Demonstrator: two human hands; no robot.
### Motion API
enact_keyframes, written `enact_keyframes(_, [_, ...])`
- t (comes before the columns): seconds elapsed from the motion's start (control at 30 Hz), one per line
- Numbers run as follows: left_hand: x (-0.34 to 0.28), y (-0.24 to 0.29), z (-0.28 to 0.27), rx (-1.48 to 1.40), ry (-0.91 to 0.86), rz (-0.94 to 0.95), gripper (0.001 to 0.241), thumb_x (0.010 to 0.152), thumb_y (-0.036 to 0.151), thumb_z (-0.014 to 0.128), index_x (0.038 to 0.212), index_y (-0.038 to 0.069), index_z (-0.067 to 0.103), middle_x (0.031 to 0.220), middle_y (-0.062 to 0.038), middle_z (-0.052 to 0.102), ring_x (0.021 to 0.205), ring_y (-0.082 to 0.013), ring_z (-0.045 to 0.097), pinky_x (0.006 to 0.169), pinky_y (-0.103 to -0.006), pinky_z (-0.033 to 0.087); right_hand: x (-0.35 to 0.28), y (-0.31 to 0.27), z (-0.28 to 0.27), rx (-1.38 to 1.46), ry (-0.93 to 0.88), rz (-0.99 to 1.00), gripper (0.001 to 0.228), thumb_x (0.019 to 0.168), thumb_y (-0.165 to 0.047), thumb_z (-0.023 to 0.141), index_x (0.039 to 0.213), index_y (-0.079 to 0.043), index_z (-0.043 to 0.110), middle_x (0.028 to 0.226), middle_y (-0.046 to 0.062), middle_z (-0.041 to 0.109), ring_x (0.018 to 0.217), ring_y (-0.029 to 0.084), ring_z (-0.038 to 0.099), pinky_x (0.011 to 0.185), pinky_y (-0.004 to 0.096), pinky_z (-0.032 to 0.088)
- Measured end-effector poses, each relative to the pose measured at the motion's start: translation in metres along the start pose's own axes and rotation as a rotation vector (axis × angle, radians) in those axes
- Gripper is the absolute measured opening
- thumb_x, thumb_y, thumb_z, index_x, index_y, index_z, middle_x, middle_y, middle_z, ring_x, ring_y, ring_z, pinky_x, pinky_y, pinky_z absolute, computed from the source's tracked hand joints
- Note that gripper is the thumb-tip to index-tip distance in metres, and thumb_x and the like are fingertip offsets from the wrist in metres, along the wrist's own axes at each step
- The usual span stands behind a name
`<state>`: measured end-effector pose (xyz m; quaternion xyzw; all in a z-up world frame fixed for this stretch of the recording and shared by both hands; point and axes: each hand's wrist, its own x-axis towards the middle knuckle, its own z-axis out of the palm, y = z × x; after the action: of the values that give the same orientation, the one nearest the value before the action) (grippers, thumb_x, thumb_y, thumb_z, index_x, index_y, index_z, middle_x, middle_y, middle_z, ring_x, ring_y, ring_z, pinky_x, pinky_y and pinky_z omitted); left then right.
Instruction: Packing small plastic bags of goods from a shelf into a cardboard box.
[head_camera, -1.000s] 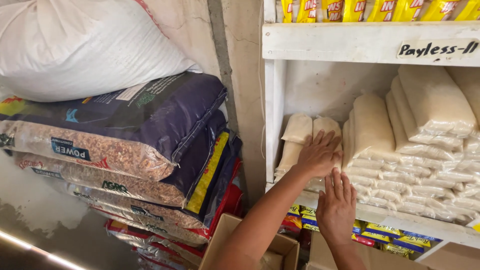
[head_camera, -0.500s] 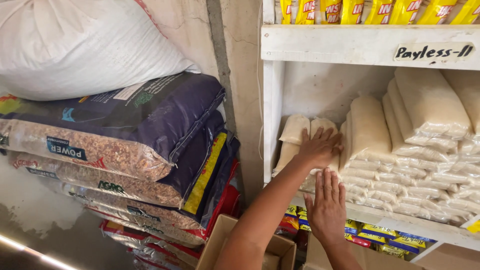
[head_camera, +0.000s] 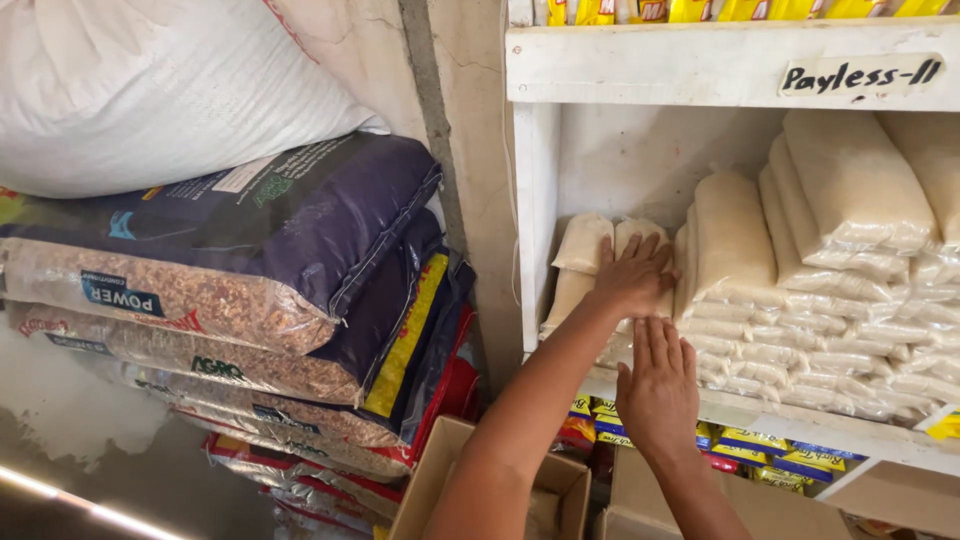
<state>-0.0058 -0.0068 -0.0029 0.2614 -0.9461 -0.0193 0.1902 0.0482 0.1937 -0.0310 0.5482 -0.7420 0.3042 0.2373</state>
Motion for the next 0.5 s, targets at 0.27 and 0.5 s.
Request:
enact_keyframes(0.27, [-0.046, 0.004, -0.046, 0.073, -0.057, 0.134, 0.063, 0.101, 0.047, 0.038, 0.156, 0.017, 0.035, 0.169, -0.005, 0.024, 0.156, -0.0266, 0.018, 0.122, -0.0655, 0.004, -0.005, 0.015, 0.005, -0.105, -0.059, -0.081, 0.066, 0.084, -0.017, 0.061, 0.145, 0.002, 0.046, 0.157, 0.019, 0.042, 0.149, 0.033, 0.036, 0.122, 0.051, 0.024])
enact_keyframes(0.5, [-0.041, 0.004, -0.025, 0.054, -0.058, 0.084, 0.062, 0.105, 0.044, 0.038, 0.159, 0.015, 0.032, 0.17, -0.003, 0.024, 0.158, -0.0255, 0.018, 0.125, -0.0629, 0.006, 0.002, 0.008, -0.018, -0.275, -0.144, -0.101, 0.059, 0.086, -0.019, 0.061, 0.141, -0.002, 0.051, 0.153, 0.015, 0.048, 0.147, 0.025, 0.04, 0.123, 0.054, 0.024])
